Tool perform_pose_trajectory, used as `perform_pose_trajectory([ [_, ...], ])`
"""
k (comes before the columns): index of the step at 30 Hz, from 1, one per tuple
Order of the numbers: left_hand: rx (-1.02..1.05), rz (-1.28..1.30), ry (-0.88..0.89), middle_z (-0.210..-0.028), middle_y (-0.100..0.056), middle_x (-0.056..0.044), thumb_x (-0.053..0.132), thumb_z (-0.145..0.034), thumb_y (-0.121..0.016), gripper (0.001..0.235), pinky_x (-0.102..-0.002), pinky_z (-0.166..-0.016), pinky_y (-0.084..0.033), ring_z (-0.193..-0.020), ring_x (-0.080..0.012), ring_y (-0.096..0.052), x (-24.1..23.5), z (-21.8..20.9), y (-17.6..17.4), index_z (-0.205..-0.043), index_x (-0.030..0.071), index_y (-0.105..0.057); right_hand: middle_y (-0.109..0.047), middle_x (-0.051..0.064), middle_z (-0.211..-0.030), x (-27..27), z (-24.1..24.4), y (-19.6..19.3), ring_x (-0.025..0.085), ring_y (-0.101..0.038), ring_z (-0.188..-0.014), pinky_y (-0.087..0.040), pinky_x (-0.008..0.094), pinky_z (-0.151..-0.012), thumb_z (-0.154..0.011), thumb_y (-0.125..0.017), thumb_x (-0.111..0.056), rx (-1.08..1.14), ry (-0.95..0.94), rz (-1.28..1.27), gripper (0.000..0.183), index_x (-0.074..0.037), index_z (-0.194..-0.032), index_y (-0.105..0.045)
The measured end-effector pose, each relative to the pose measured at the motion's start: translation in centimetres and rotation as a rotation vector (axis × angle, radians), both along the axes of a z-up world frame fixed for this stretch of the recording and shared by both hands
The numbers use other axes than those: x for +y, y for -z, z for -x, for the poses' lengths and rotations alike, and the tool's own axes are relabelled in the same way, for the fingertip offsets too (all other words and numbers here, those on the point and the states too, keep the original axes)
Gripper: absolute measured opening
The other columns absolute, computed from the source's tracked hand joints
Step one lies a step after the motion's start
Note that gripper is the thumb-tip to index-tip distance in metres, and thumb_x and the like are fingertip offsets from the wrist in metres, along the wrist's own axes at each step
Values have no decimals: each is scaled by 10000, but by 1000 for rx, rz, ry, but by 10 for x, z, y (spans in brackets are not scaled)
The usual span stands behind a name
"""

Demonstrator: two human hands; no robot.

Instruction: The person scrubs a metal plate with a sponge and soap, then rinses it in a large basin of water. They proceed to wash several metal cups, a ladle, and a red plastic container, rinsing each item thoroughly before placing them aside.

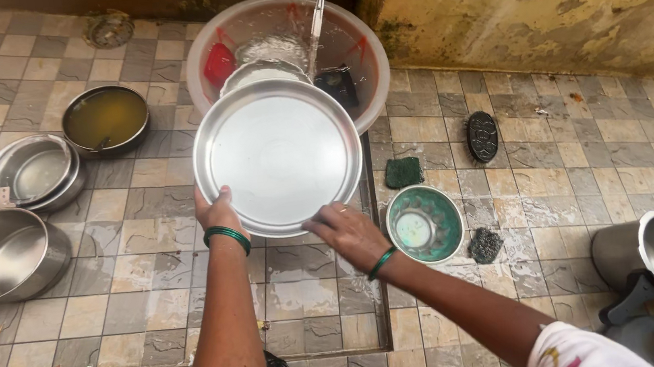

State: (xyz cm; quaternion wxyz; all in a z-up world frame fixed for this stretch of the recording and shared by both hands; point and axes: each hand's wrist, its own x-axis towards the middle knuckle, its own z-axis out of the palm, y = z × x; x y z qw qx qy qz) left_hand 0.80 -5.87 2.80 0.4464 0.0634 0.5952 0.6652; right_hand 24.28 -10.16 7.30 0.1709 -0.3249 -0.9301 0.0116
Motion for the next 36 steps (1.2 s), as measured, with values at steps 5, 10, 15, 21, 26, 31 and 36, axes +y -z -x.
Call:
perform_pose_trajectory([
  [5,69,-54,68,-1324,-654,-135,-68,-928,-594,598,-369,-974,-541,-1138,-245,-658,10,17,0,-1485,122,-484,-592,92,-972,-37,116,8,222,-607,-919,-582,342,-744,-941,-622,-68,218,269,108,237,-51,-1168,-687],
  [10,76,-78,222,-1244,-679,-113,-70,-928,-574,584,-366,-897,-588,-1052,-223,-685,12,51,-4,-1474,129,-510,-622,76,-959,6,46,-5,213,-620,-860,-584,298,-659,-1003,-659,-101,-2,-87,248,194,-106,-1192,-701],
  [15,105,-23,116,-1262,-677,-83,-53,-934,-619,549,-343,-965,-505,-1078,-188,-646,15,35,26,-1447,127,-543,-674,52,-1002,9,-18,-16,179,-636,-915,-599,286,-771,-941,-660,-112,-41,-5,-110,206,-146,-1141,-692],
  [21,132,-90,9,-1201,-699,-99,-75,-913,-607,496,-348,-939,-518,-1042,-213,-663,16,3,29,-1390,60,-584,-583,92,-990,-43,109,17,227,-611,-900,-585,331,-671,-931,-595,-47,200,290,79,308,-19,-1232,-654],
  [26,84,-34,150,-1224,-704,-87,-67,-889,-580,541,-347,-978,-505,-1066,-208,-665,22,33,8,-1405,95,-581,-618,65,-937,-9,28,7,197,-616,-836,-590,297,-653,-980,-662,-111,42,12,217,242,-167,-1215,-678],
  [31,-75,-34,4,-1400,-576,-100,-11,-939,-559,637,-380,-1056,-430,-1211,-207,-578,10,-28,22,-1534,148,-394,-639,51,-945,-1,-12,-13,193,-618,-840,-587,311,-702,-885,-661,-59,52,-6,97,312,-148,-1179,-711],
  [36,162,-24,-37,-1471,-524,-161,-30,-966,-560,652,-398,-1107,-423,-1303,-272,-552,4,-53,14,-1557,127,-333,-599,102,-957,-13,70,-15,242,-614,-906,-571,355,-743,-825,-688,-10,228,166,82,311,-28,-1135,-687],
])
